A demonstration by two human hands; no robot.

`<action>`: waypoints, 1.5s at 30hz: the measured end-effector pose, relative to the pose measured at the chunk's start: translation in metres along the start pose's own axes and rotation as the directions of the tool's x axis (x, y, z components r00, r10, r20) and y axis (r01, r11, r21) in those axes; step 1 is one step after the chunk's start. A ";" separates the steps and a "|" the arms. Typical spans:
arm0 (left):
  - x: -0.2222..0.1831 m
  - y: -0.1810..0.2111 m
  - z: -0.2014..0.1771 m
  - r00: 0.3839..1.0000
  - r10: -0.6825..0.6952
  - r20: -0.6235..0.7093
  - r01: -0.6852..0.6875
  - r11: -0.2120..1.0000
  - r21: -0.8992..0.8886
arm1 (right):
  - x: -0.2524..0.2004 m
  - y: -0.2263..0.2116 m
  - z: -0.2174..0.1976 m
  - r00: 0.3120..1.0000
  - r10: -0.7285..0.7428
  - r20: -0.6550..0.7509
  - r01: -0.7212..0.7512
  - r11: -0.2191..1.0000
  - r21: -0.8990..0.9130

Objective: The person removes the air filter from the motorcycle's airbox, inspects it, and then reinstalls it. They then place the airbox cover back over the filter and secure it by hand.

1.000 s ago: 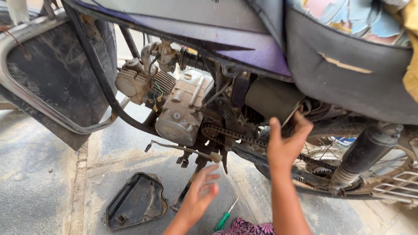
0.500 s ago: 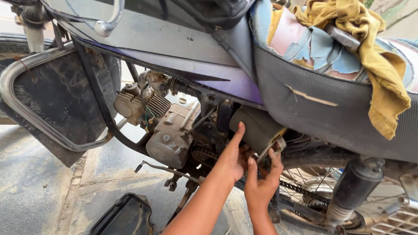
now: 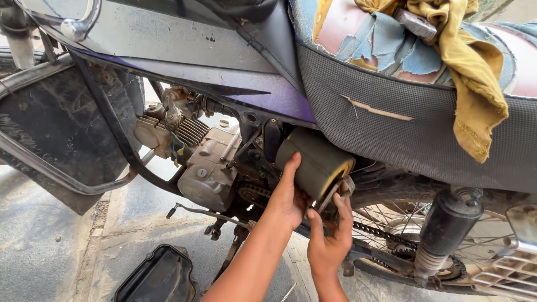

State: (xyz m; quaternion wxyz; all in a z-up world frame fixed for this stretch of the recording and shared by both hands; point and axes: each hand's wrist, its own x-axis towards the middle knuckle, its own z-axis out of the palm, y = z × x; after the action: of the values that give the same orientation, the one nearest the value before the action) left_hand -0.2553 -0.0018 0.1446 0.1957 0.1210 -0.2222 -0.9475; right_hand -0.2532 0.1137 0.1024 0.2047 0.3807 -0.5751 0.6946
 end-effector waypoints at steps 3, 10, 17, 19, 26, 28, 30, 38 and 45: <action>-0.016 -0.009 -0.017 0.999 0.013 0.031 -0.013 1.000 -0.014 | -0.015 0.002 -0.007 0.999 0.031 -0.039 -0.025 0.990 0.140; -0.068 -0.023 -0.048 0.995 0.089 -0.035 -0.085 0.991 0.104 | -0.058 0.017 -0.019 0.964 0.227 -0.136 -0.178 0.937 0.300; -0.097 -0.030 -0.075 0.974 0.220 -0.062 -0.211 0.970 0.116 | -0.093 0.018 -0.014 0.944 0.317 -0.088 -0.279 0.913 0.298; -0.102 -0.032 -0.078 0.966 0.249 -0.067 -0.238 0.961 0.139 | -0.102 0.025 -0.015 0.952 0.295 -0.081 -0.265 0.927 0.266; -0.125 -0.034 -0.072 0.875 0.476 0.090 -0.474 0.803 0.360 | -0.109 0.034 -0.026 0.806 0.585 0.091 -0.520 0.625 0.583; -0.132 -0.034 -0.068 0.847 0.510 0.147 -0.522 0.748 0.410 | -0.098 0.017 -0.025 0.726 0.669 0.157 -0.601 0.507 0.618; -0.135 -0.039 -0.070 0.797 0.549 0.252 -0.582 0.584 0.566 | -0.086 -0.005 -0.022 0.657 0.701 0.277 -0.676 0.385 0.628; -0.140 -0.047 -0.083 0.518 0.686 0.511 -0.772 0.118 0.624 | -0.087 0.009 -0.037 0.507 0.805 0.309 -0.723 0.203 0.660; -0.148 -0.039 -0.082 0.563 0.653 0.507 -0.721 0.088 0.688 | -0.089 0.000 -0.039 0.542 0.796 0.269 -0.701 0.252 0.667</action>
State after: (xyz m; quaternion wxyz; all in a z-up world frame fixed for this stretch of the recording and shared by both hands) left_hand -0.1094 0.0629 0.0761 0.5189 0.0482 -0.6899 -0.5024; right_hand -0.2090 0.1642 0.0323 -0.2796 0.0636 -0.3536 0.8903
